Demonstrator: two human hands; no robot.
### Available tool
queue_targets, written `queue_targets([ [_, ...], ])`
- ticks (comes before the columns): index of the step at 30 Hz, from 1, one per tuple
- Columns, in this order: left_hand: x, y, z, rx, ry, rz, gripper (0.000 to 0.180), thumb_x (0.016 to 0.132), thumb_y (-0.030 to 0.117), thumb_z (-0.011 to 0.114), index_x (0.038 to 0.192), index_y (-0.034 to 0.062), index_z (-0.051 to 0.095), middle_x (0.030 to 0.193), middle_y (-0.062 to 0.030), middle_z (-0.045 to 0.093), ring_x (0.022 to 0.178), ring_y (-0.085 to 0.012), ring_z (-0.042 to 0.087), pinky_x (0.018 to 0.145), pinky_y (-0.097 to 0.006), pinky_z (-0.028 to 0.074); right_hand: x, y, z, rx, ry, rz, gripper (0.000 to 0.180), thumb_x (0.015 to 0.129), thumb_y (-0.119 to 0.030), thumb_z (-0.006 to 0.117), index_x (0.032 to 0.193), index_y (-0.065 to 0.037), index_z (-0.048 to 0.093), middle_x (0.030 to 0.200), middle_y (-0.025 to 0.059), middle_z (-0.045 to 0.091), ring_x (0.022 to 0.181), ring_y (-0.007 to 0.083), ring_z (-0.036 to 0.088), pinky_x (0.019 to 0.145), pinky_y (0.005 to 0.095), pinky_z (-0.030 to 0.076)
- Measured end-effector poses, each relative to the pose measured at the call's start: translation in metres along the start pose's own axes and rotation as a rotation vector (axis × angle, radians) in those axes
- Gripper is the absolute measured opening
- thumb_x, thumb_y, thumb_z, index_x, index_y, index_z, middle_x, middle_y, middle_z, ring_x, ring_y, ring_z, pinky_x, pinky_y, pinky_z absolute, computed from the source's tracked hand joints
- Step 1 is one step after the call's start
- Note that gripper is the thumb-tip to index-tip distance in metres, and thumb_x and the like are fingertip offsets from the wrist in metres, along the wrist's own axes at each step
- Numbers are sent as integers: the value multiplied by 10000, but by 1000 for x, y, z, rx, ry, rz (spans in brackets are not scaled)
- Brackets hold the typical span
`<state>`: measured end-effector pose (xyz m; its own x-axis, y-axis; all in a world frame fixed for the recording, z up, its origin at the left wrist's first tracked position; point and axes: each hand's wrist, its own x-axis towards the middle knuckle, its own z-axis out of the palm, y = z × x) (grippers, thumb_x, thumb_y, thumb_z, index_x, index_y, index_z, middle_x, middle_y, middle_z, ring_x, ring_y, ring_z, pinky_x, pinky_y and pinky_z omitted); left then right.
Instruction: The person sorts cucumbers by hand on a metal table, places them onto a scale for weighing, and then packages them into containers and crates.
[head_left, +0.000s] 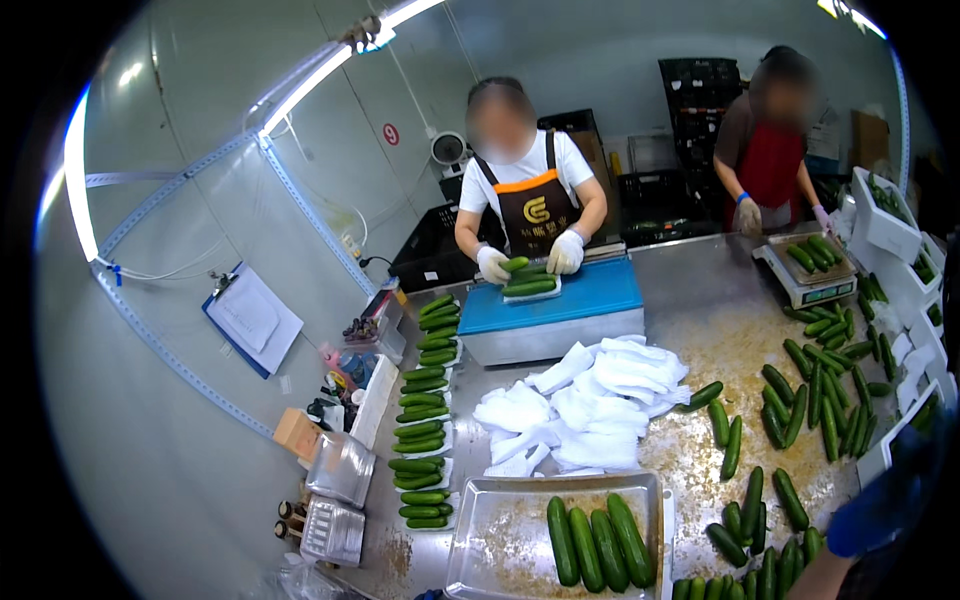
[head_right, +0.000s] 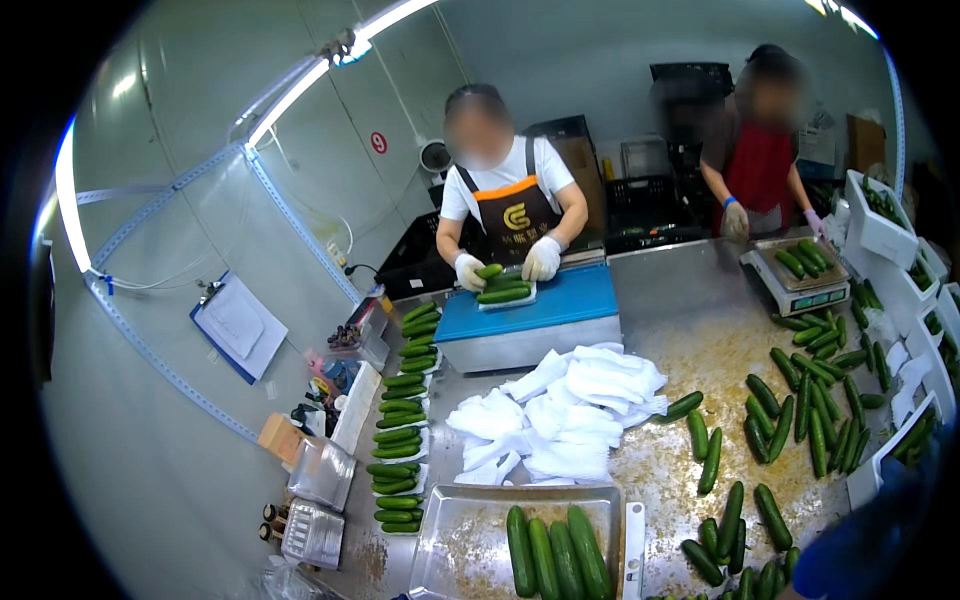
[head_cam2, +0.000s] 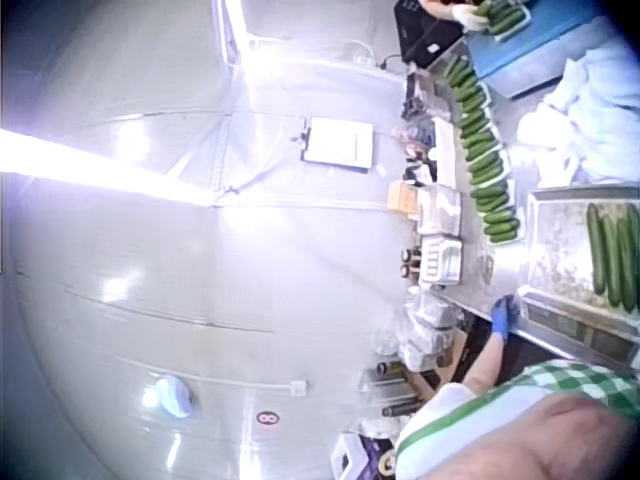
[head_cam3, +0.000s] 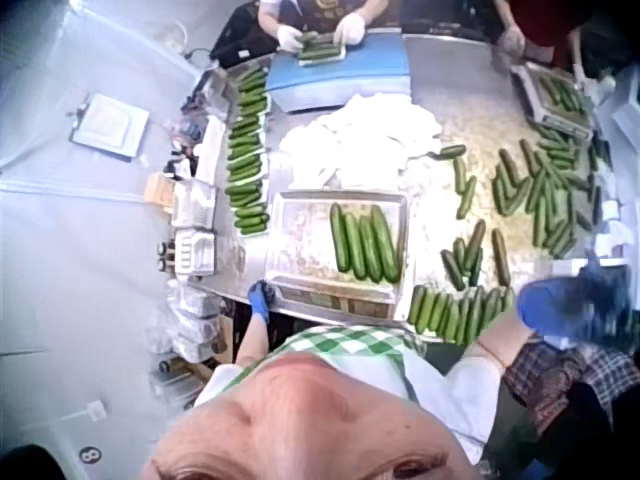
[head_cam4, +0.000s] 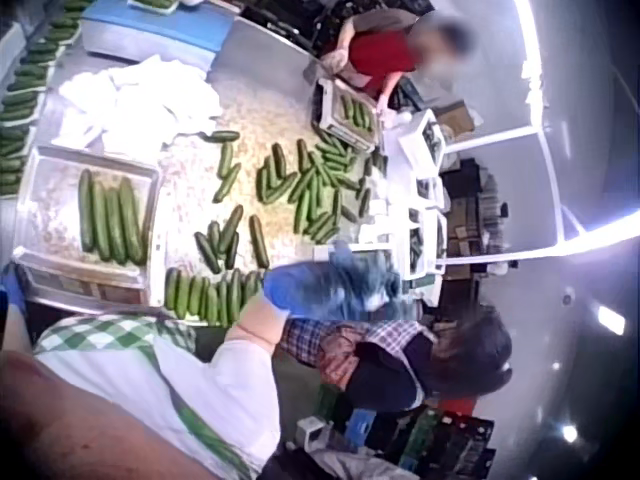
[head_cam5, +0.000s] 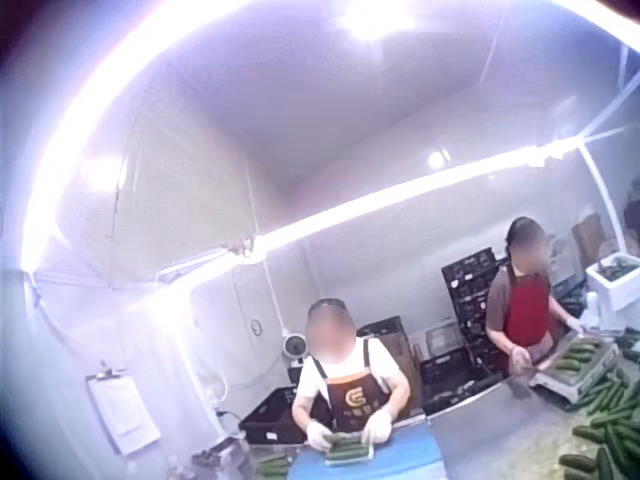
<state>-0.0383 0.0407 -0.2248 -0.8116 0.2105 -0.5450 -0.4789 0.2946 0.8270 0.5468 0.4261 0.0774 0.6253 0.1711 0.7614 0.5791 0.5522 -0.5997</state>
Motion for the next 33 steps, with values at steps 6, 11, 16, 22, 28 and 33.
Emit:
queue_targets([
  [6, -22, 17, 26, 126, 68, 112, 174, 892, 222, 538, 870, 66, 613, 686, -57, 563, 564, -167, 535, 498, -299, 444, -132, 12, 189, 131, -1336, 404, 352, 799, -25, 593, 1148, -3, 554, 1064, 129, 596, 948, 207, 580, 819, 318, 451],
  [11, -34, 30, 33, 203, 88, 193, 249, 883, 166, 537, 994, -22, 657, 945, -105, 652, 851, -185, 575, 796, -304, 459, -252, 67, 249, 198, -1758, 50, 434, 789, -204, 633, 1200, -101, 543, 1135, 162, 557, 1028, 331, 541, 867, 403, 450],
  [16, -19, 21, 19, 270, 63, 167, 252, 887, 156, 510, 991, -21, 656, 952, -103, 651, 868, -195, 580, 798, -314, 468, -304, 85, 251, -36, -2053, -138, 675, 758, -235, 658, 1361, -145, 369, 1276, 201, 468, 1095, 360, 500, 931, 418, 418],
  [22, 2, -9, -6, 107, 73, 41, 316, 855, 231, 579, 1083, 13, 581, 969, -119, 594, 828, -251, 575, 751, -371, 507, -325, 88, 250, -140, -2053, -142, 568, 781, -202, 610, 1298, -85, 406, 1234, 218, 500, 1021, 377, 543, 857, 429, 456],
  [28, 13, -15, -9, 153, 76, 81, 341, 843, 276, 616, 1072, 29, 563, 958, -110, 568, 806, -251, 550, 727, -384, 507, -333, 104, 239, -120, -2012, -128, 536, 825, -121, 489, 1344, -103, 358, 1308, 223, 439, 1031, 371, 551, 839, 432, 480],
  [33, 5, 0, 1, 188, 143, 283, 194, 867, 216, 562, 911, 29, 596, 789, -84, 583, 669, -206, 555, 619, -345, 500, -287, 87, 228, 82, -1863, 264, 453, 812, -61, 507, 1261, -125, 492, 1204, 188, 545, 1023, 347, 566, 850, 401, 468],
])
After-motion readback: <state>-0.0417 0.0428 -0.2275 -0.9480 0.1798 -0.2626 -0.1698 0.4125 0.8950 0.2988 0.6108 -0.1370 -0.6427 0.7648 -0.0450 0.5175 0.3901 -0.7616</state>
